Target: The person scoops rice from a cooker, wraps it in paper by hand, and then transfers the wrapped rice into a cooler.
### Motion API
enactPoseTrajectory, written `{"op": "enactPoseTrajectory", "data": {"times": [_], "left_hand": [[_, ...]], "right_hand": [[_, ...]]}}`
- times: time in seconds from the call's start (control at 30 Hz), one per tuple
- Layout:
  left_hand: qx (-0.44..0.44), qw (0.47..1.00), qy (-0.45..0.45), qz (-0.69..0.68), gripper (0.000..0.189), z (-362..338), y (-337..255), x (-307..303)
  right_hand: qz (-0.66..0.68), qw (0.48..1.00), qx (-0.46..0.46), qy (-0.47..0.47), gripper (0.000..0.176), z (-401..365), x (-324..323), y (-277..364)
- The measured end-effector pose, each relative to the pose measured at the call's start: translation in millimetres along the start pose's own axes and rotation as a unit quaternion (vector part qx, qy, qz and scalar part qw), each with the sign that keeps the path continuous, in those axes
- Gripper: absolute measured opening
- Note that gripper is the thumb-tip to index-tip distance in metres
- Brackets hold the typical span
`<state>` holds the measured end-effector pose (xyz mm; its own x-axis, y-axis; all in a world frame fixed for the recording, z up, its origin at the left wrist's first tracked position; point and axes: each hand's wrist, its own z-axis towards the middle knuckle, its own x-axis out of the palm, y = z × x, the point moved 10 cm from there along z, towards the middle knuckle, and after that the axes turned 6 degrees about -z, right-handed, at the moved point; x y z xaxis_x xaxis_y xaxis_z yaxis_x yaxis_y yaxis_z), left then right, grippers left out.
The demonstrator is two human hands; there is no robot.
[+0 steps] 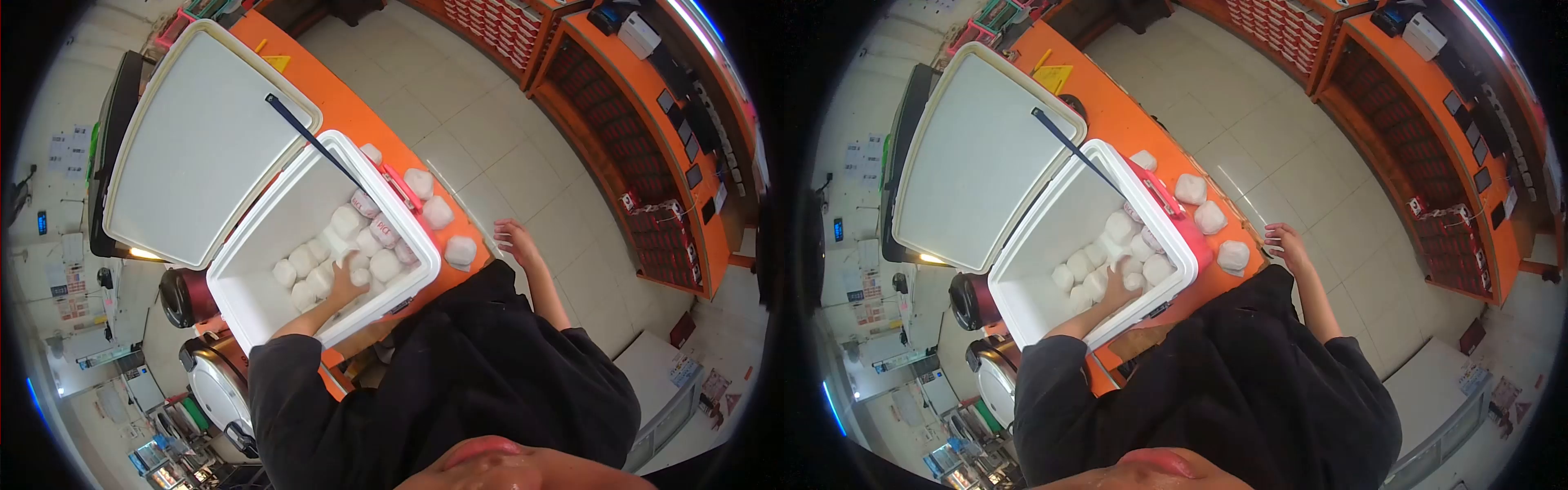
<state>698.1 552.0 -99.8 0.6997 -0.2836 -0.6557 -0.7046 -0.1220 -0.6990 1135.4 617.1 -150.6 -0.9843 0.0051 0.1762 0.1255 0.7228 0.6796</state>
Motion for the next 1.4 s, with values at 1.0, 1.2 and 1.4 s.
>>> {"op": "enactPoseTrajectory", "data": {"times": [1.0,1.2,1.4], "left_hand": [[0.314,0.877,-0.337,0.135,0.015,63,-278,-155],[-0.186,0.910,-0.305,-0.210,0.011,18,-52,-129],[-0.475,0.757,-0.083,-0.441,0.093,11,67,-55]], "right_hand": [[-0.121,0.933,-0.334,0.064,0.067,158,195,259],[-0.358,0.805,-0.458,0.119,0.070,248,280,186],[-0.546,0.727,-0.417,-0.025,0.062,281,289,142]]}}
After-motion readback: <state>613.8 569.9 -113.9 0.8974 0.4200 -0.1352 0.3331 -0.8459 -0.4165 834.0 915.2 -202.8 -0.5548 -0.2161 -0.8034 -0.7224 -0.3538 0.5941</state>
